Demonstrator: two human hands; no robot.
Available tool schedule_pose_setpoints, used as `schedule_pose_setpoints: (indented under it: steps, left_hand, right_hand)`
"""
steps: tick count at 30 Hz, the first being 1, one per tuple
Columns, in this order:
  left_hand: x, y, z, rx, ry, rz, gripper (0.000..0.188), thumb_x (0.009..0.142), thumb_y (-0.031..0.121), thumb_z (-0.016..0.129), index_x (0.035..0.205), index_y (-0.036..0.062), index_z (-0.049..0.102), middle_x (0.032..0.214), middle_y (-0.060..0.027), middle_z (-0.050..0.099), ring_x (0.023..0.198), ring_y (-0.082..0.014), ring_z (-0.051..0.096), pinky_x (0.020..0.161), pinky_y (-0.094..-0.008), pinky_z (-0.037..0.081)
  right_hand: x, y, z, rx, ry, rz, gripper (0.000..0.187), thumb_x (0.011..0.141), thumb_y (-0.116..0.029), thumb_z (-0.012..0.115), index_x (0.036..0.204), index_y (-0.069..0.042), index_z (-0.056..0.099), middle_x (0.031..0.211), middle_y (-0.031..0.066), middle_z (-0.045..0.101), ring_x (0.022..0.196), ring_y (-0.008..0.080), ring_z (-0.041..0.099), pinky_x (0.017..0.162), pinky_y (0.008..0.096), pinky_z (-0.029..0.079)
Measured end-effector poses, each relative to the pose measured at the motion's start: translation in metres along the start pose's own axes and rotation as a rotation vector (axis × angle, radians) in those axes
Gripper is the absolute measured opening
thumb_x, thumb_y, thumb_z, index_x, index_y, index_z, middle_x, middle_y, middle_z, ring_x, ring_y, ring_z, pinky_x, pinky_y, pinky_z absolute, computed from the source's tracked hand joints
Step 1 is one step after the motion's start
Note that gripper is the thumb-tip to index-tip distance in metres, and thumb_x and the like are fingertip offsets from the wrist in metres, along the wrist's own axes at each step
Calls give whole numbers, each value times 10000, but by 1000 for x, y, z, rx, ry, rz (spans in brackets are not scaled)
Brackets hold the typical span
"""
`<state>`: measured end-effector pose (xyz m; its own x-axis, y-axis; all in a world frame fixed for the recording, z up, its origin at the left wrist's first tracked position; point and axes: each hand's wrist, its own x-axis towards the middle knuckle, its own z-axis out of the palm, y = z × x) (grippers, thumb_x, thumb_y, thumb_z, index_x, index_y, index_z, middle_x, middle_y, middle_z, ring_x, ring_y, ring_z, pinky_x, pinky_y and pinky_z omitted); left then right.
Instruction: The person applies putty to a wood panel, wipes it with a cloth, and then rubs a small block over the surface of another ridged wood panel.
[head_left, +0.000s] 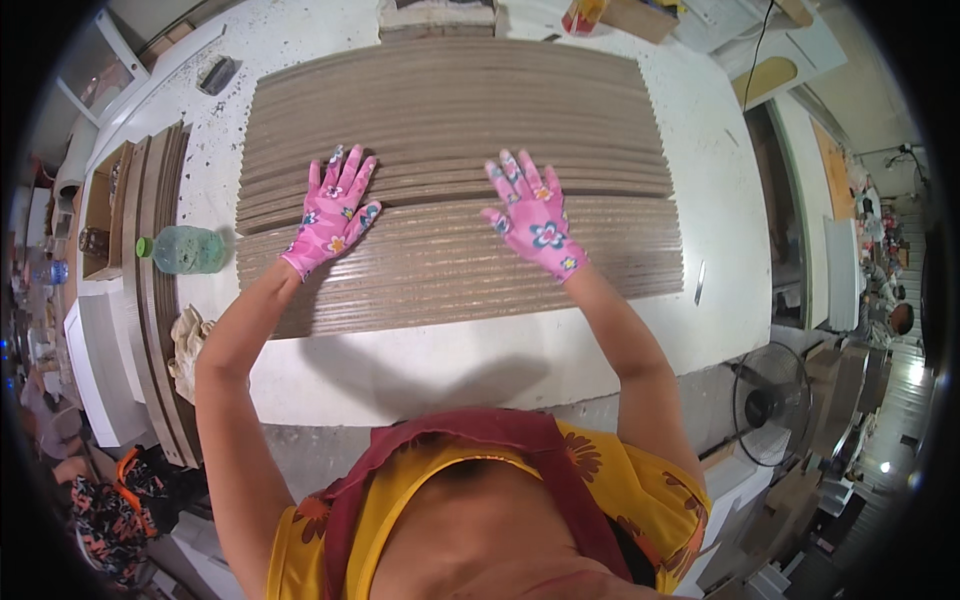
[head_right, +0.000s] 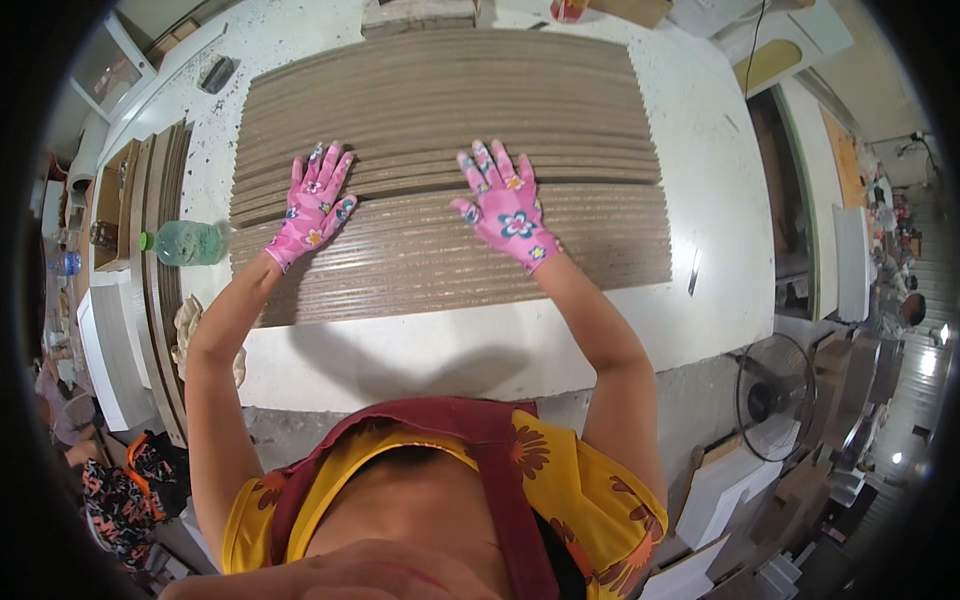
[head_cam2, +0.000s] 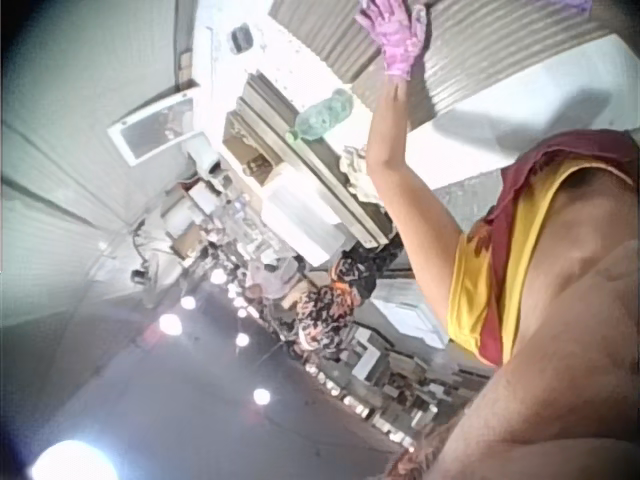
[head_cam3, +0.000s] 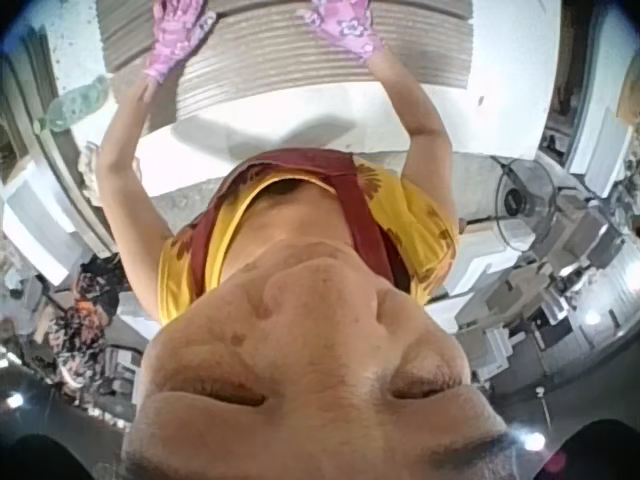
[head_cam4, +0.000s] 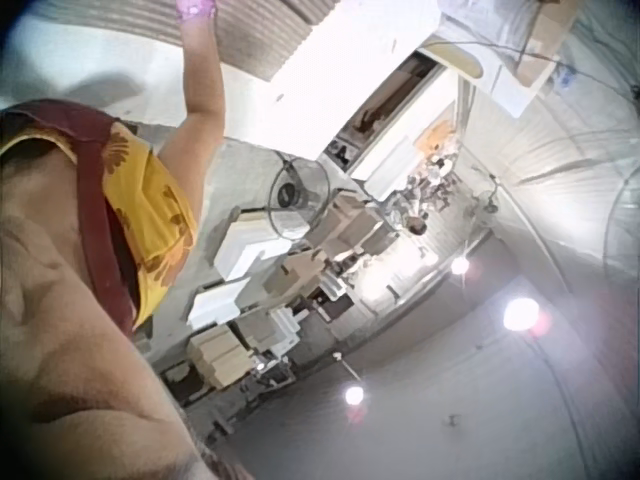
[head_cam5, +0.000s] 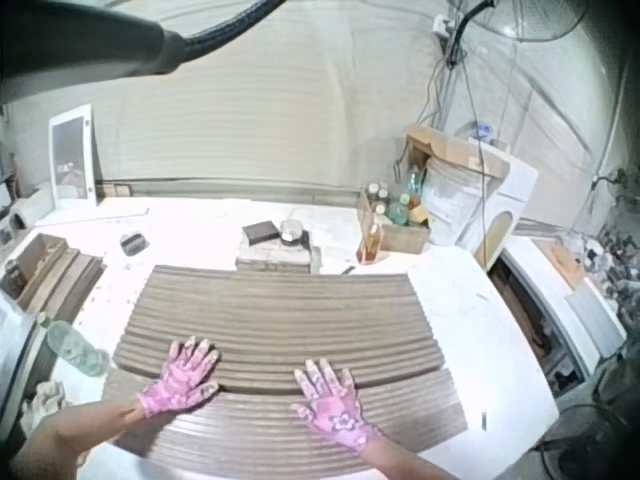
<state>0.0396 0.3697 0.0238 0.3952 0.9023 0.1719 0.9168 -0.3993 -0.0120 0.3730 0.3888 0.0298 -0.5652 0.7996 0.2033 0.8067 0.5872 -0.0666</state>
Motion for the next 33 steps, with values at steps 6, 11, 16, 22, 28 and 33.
schedule_pose_setpoints:
  steps: [6,11,16,22,28,33]
  left_hand:
    - [3,-5,6,79,9,-13,629,947,446,431,1469,126,293,1531,-133,252,1401,-330,254,1108,-580,154]
    - [20,-15,16,97,4,-43,619,953,444,428,1478,150,278,1537,-120,245,1397,-324,269,1119,-563,154]
    - [30,-15,16,58,-6,-50,614,955,443,428,1478,157,280,1541,-109,240,1397,-330,268,1127,-542,156]
    - [8,-26,22,-136,288,-205,571,960,381,470,1459,144,326,1524,-167,255,1393,-369,257,1131,-504,174]
    - [-143,-18,-36,-340,429,-580,539,937,230,534,1425,63,379,1481,-176,337,1389,-339,274,1145,-426,182]
    - [-224,-34,-22,-787,426,-848,538,969,211,508,1435,6,333,1474,-151,364,1374,-246,329,1121,-314,252]
  right_hand:
    - [6,3,6,-7,11,33,655,935,-536,396,1447,-131,349,1509,127,305,1404,315,244,1097,558,186]
    - [27,12,17,-49,-16,94,678,930,-591,357,1471,-186,302,1531,102,269,1423,286,210,1101,520,177]
    - [25,15,16,-38,59,95,685,919,-597,364,1449,-163,349,1506,113,318,1412,298,232,1089,526,197]
    - [14,16,4,54,193,115,653,916,-564,415,1432,-165,382,1488,106,353,1375,276,305,1084,496,221]
    - [-118,39,-66,-46,276,167,487,715,-198,708,1185,-92,636,1179,133,619,1136,311,552,967,446,426]
    - [-222,188,-24,-186,289,677,487,971,-333,489,1383,-77,454,1318,192,531,1242,340,478,1048,396,362]
